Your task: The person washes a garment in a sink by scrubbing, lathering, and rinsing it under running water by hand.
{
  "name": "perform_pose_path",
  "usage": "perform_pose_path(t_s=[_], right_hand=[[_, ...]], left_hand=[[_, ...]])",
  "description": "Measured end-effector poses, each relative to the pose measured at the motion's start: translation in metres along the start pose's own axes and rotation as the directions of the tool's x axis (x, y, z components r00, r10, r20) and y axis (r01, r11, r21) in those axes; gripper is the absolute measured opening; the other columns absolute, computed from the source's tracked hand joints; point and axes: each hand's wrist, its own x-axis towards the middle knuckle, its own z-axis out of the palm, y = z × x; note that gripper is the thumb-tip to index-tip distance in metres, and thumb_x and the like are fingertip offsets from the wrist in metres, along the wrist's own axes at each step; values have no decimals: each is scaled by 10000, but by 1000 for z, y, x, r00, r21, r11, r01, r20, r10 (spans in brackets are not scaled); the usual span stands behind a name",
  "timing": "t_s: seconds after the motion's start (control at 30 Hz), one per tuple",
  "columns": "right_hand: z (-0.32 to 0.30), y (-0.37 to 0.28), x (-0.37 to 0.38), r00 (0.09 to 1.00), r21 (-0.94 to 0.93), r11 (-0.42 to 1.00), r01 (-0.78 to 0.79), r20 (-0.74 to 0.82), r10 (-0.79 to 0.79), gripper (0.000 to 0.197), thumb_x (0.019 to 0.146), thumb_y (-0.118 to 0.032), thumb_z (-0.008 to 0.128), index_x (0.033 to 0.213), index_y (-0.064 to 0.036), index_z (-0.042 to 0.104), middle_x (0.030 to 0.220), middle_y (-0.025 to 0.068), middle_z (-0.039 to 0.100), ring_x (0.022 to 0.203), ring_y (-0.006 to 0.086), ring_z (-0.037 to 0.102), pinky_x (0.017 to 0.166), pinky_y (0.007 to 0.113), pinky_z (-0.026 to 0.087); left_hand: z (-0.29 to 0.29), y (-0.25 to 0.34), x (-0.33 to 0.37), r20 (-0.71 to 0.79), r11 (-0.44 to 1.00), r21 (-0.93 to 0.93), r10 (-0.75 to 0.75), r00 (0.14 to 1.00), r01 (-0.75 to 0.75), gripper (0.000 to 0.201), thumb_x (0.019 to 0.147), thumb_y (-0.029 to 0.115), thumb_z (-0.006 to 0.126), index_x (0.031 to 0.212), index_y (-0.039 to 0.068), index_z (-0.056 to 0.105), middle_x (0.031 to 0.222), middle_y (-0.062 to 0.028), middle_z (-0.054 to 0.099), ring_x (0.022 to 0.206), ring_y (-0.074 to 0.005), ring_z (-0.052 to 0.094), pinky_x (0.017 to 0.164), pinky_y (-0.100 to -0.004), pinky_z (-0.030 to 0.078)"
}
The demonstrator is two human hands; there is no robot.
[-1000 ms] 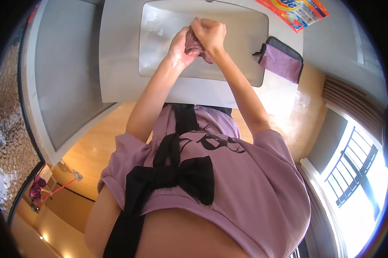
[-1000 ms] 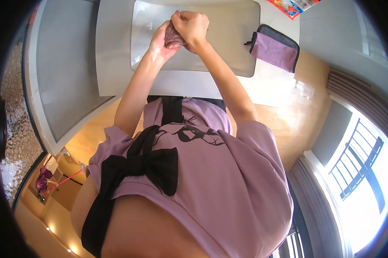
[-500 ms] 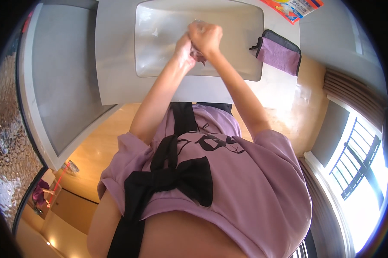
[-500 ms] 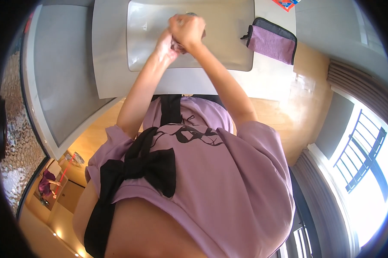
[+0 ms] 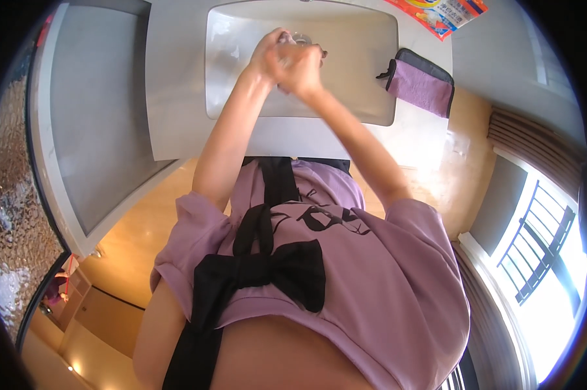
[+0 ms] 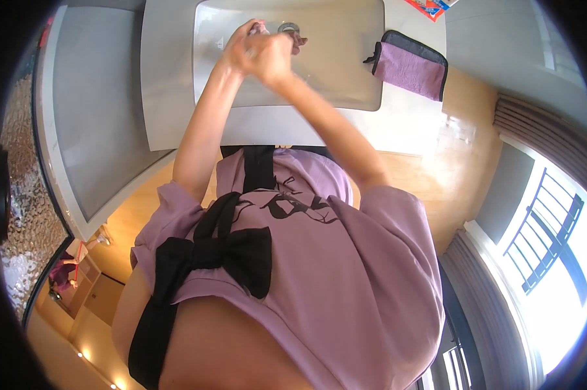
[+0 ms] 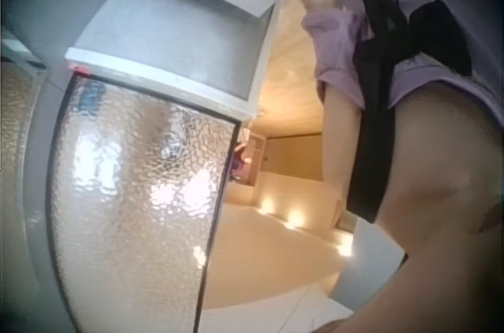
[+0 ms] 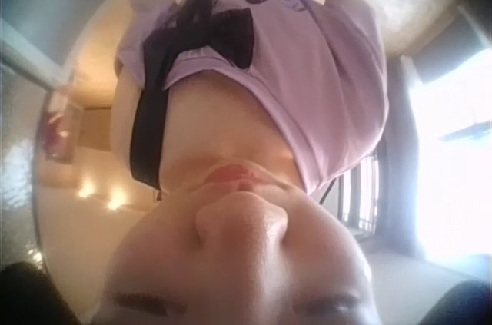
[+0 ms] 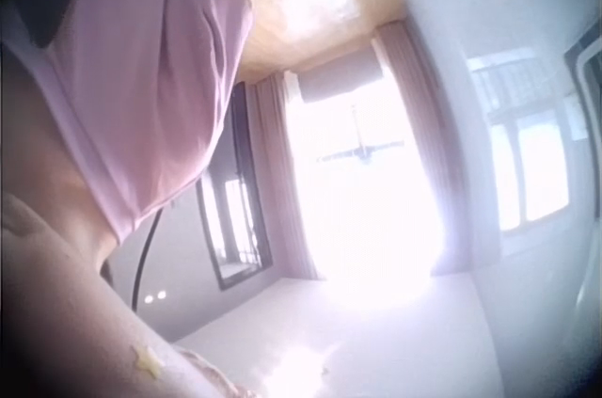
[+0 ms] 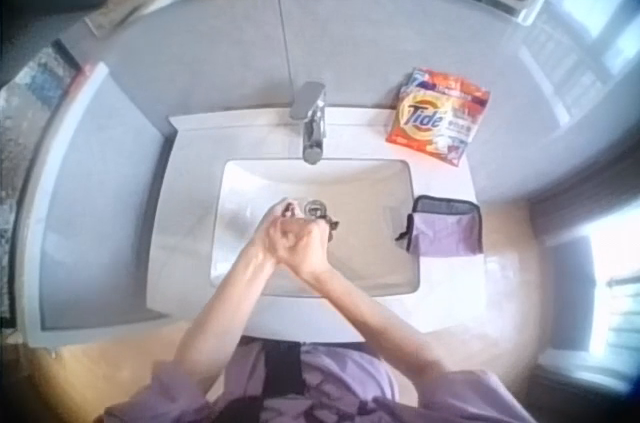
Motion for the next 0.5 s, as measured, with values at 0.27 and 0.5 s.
perform_pose_path(t_s=[0.27, 0.5], right_hand=[[3, 2, -17, 995, 129, 987, 93, -43, -88, 241, 674, -265, 579, 585, -42, 603, 431, 113, 476, 379, 204, 466, 433, 315, 403], [-24, 46, 50, 837, 704, 566, -428, 74, 542, 265, 778, -224, 560, 570, -78, 485, 523, -17, 457, 421, 128, 429, 387, 274, 359]], left_hand=[[-23, -13, 10, 95, 996, 15, -91, 991, 90, 255, 816, 273, 426, 641, 89, 447, 517, -1, 448, 424, -112, 415, 420, -251, 352], [23, -22, -26, -13, 967, 234, -103, 995, 103, 448, 830, 492, 374, 816, 63, 499, 671, -53, 500, 538, -160, 472, 496, -320, 415]])
